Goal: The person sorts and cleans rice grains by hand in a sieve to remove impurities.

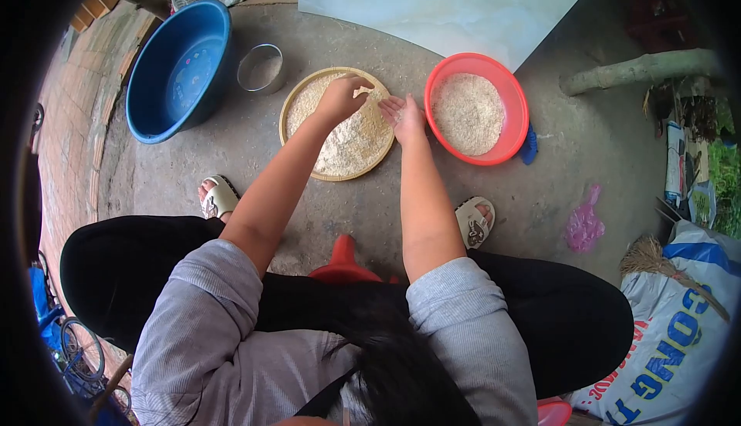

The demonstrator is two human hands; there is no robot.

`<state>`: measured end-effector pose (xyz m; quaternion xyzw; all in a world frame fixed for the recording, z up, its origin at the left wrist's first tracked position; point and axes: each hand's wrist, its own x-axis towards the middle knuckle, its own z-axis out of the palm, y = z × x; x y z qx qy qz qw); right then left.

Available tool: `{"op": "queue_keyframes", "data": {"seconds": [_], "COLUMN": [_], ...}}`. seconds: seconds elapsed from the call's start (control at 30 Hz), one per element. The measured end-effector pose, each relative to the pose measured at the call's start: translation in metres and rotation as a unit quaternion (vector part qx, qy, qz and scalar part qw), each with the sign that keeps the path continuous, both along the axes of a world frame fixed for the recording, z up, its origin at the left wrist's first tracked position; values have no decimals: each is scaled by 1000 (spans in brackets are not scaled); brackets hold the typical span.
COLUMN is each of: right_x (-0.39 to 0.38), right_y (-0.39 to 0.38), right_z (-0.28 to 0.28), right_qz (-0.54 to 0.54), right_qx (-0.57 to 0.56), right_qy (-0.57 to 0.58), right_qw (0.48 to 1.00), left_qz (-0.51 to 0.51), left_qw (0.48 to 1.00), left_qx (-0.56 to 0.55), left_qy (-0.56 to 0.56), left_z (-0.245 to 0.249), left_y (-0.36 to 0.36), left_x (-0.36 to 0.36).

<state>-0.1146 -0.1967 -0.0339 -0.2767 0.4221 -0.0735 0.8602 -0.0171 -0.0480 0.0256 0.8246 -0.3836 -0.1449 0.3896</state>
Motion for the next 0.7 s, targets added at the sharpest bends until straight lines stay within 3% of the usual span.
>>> {"op": "queue_keyframes", "data": {"seconds": [0.07,0.13,0.23,0.33,0.4,0.43,0.53,0.6,0.67,0.7], "right_x": [2,0,4,5,5,5,4,3,7,11], "right_y": [-3,-8,-5,-6,1,4,7,6,4,1], "right_z": [-11,-22,-13,-14,-3,3,13,12,7,0], "right_qz": [-6,36,10,27,26,24,63,68,72,75], "right_qx": [-13,-94,-93,-56,-69,-82,-107,-93,-79,-52], "right_qy": [25,51,84,42,43,44,32,25,17,0], "right_qw": [1000,994,992,997,996,995,992,993,994,996], "left_qz": [22,-18,-59,-65,1,56,119,108,22,-52], "left_qw": [997,994,988,993,997,997,983,978,946,950], "left_qx": [15,53,1,19,48,-1,-27,-39,-121,-135], "left_qy": [-72,-94,-145,-97,-58,-45,139,172,301,277], "left_z": [-18,-27,-50,-59,-58,-53,-28,-16,-4,4], "left_y": [13,22,29,31,25,25,25,16,0,-6], "left_x": [-5,-27,-55,-59,-43,-35,-12,-7,-11,-14]}}
